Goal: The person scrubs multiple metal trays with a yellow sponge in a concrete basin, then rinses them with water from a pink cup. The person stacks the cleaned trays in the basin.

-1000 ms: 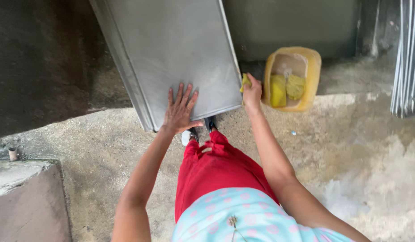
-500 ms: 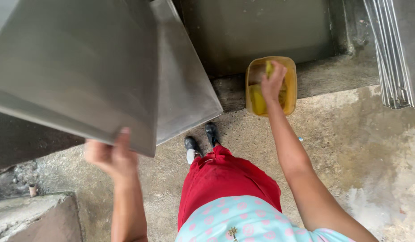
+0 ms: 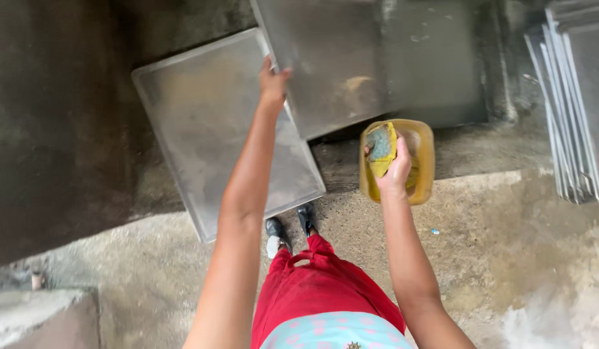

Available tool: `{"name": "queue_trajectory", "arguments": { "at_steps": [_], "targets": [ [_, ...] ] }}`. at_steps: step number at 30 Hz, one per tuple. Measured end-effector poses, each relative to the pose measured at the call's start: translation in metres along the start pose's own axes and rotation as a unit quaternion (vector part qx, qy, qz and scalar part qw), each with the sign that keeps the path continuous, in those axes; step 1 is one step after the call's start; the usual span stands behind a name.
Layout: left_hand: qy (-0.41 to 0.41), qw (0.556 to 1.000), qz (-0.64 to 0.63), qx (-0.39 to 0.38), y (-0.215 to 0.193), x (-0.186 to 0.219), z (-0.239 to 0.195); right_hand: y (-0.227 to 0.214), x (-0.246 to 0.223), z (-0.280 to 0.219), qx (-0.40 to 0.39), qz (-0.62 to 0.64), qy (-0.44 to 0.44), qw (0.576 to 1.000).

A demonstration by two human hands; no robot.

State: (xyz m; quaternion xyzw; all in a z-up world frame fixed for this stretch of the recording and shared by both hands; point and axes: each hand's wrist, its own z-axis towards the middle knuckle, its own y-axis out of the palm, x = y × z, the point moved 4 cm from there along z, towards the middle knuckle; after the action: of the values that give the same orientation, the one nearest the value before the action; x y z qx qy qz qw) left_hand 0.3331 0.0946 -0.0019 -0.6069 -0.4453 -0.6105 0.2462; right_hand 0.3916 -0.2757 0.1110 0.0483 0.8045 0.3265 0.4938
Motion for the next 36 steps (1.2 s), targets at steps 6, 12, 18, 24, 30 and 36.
{"name": "queue_trajectory", "arguments": {
  "at_steps": [6, 12, 18, 24, 30, 36],
  "targets": [
    [0.190, 0.860, 0.468, 0.072, -0.104, 0.036, -0.096, 0.066, 0.095, -0.043, -0.146, -0.465, -0.200, 0.850],
    [0.032, 0.685, 0.635, 0.355, -0.282, 0.048, -0.242, 0.139, 0.225, 0.008, -0.267, -0.730, -0.393, 0.490],
    [-0.022, 0.685, 0.655, 0.319, -0.286, 0.025, -0.245, 0.218, 0.335, -0.055, -0.486, -0.585, -0.415, 0.499],
    [-0.028, 0.689, 0.670, 0.274, -0.277, 0.049, -0.256, 0.208, 0.228, 0.131, -0.107, -0.756, -0.407, 0.501],
    [0.014, 0.713, 0.639, 0.287, -0.268, 0.063, -0.252, 0.389, 0.408, 0.166, -0.258, -0.715, -0.370, 0.534],
    [0.004, 0.749, 0.598, 0.285, -0.273, 0.060, -0.256, 0.321, 0.374, -0.066, -0.425, -0.572, -0.538, 0.450]
  ]
}}
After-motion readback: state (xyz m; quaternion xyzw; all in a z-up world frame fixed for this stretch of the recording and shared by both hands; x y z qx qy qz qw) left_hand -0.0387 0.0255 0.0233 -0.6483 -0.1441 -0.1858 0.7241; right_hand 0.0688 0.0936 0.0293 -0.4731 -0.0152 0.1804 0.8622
